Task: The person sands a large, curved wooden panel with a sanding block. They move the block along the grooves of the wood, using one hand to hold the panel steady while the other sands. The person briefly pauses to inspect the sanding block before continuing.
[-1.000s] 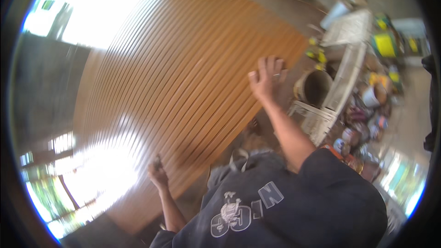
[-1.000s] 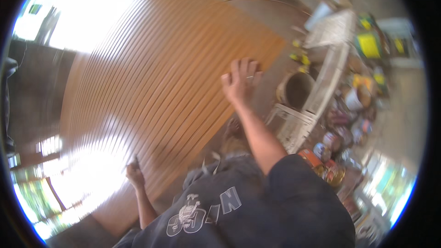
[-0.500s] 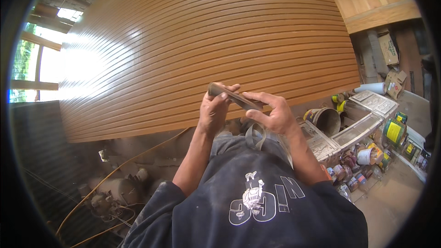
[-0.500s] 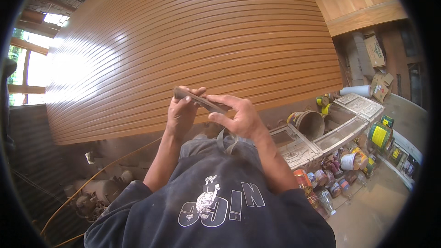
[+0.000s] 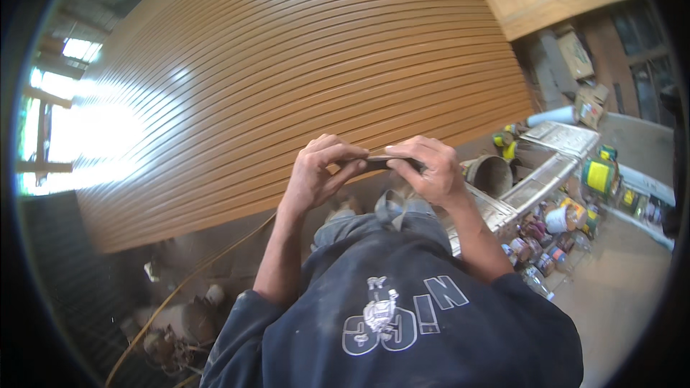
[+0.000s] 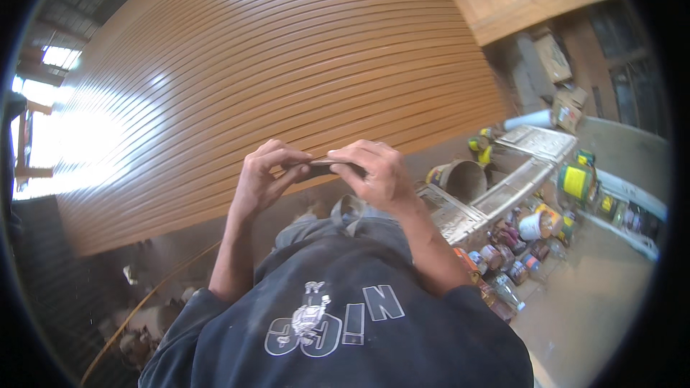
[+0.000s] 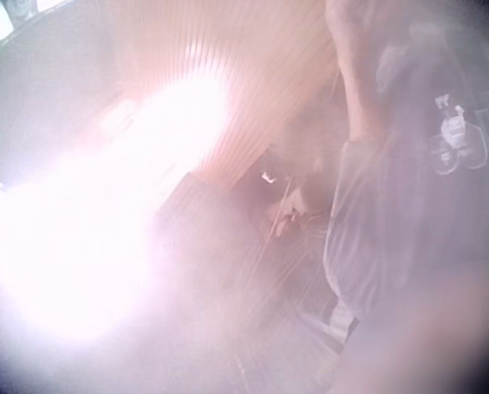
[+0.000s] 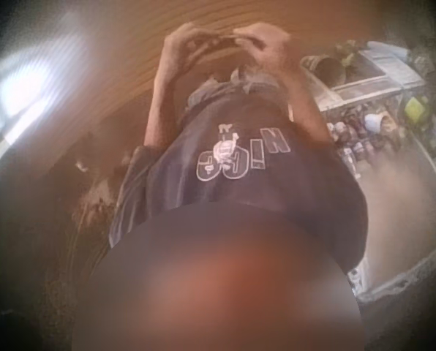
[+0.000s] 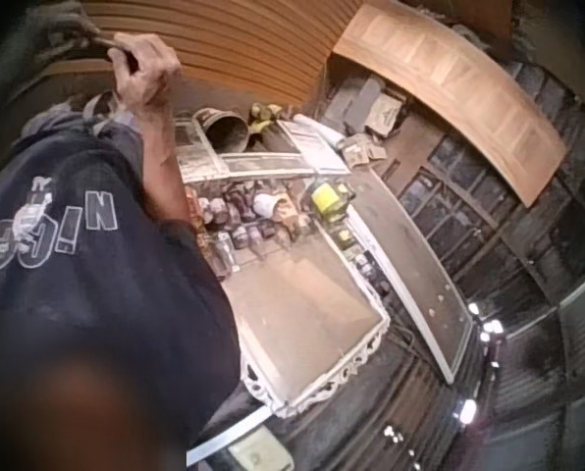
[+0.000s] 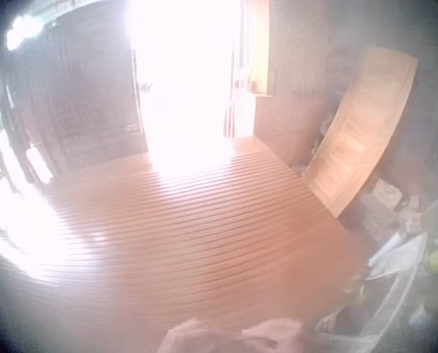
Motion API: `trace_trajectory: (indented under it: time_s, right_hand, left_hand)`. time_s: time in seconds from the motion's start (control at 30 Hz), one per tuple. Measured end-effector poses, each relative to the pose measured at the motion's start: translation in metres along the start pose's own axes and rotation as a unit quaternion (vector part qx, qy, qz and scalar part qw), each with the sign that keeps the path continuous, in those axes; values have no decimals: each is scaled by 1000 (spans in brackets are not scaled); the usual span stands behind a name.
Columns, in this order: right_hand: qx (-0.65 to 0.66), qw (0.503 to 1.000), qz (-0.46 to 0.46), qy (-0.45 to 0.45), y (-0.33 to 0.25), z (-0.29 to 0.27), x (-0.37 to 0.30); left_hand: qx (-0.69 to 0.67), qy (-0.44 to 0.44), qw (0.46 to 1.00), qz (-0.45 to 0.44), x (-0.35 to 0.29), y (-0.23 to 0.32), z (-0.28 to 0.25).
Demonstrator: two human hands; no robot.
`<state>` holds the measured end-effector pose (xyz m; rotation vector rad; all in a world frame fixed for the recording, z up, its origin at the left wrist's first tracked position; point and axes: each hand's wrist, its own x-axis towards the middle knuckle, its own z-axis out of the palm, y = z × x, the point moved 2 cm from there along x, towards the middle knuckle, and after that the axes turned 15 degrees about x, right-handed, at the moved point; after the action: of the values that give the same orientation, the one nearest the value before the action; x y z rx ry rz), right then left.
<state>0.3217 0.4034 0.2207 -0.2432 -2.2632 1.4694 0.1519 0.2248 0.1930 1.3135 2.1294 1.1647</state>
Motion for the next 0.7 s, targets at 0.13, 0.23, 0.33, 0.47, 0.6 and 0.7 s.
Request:
trace_trajectory:
  time_s: [0.13,0.23,0.33,0.47,0.6,0.7]
  right_hand:
    - [219,965,109,94,17,-49,-12]
    - [452,855,177,185,40,-85,-23]
    - [498,814,190,230,70,-119,-33]
    - [484,789,251,282,132,-181,-51]
    - [458,823,219,254,195,-265,-62]
    - [232,906,273,226,244,-351,-51]
  left_hand:
    - [-19,-62,998,-26,33,40,32]
    - [0,-11,1000,8,66,74,79]
    - [-11,15,1000,-6,101,104,149]
    - [60,24,996,-54,150,129,235]
    - [153,-103,982,-34,178,131,297]
    - [186,-69,980,-32,190,92,310]
